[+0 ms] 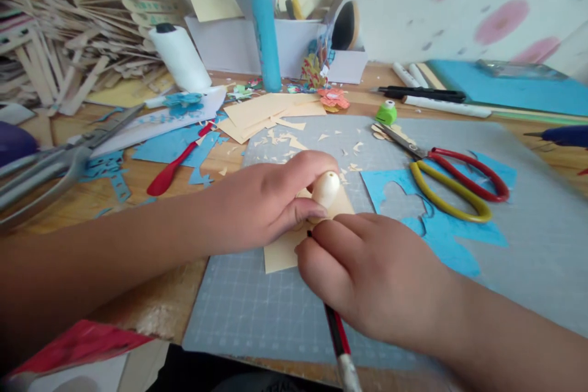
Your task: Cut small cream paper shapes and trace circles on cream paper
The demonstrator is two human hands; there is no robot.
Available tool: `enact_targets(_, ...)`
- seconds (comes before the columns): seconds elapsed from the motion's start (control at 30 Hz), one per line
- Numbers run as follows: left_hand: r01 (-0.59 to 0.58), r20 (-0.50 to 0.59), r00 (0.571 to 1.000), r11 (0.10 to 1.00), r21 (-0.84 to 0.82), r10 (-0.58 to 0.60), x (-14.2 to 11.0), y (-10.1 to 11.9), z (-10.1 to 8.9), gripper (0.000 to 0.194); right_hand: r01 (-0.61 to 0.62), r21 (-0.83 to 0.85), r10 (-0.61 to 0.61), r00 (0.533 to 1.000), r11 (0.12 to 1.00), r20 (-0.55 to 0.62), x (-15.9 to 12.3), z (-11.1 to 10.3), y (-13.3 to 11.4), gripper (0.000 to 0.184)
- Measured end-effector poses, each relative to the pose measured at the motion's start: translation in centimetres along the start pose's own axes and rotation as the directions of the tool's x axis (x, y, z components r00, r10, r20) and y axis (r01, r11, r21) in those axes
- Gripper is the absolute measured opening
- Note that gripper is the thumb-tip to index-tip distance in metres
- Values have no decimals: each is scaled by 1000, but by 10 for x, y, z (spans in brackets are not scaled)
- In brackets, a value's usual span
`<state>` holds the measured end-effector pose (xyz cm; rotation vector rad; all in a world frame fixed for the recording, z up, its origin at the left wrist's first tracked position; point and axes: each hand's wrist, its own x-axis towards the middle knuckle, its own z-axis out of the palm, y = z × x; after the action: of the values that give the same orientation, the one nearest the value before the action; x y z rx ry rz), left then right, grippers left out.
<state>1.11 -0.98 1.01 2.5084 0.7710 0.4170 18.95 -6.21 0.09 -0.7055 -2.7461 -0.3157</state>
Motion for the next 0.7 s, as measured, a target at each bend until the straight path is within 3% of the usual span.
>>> enact_targets(0.37, 99, 74, 993, 988, -117, -90, 0, 6, -1, 42, 31, -64, -33, 999, 997, -20, -1, 8, -6, 46)
enact_targets(0.7, 23, 49, 998, 998, 52, -25, 0, 3, -3, 35, -25, -21, 24, 999, 999, -35, 5, 7, -9, 46)
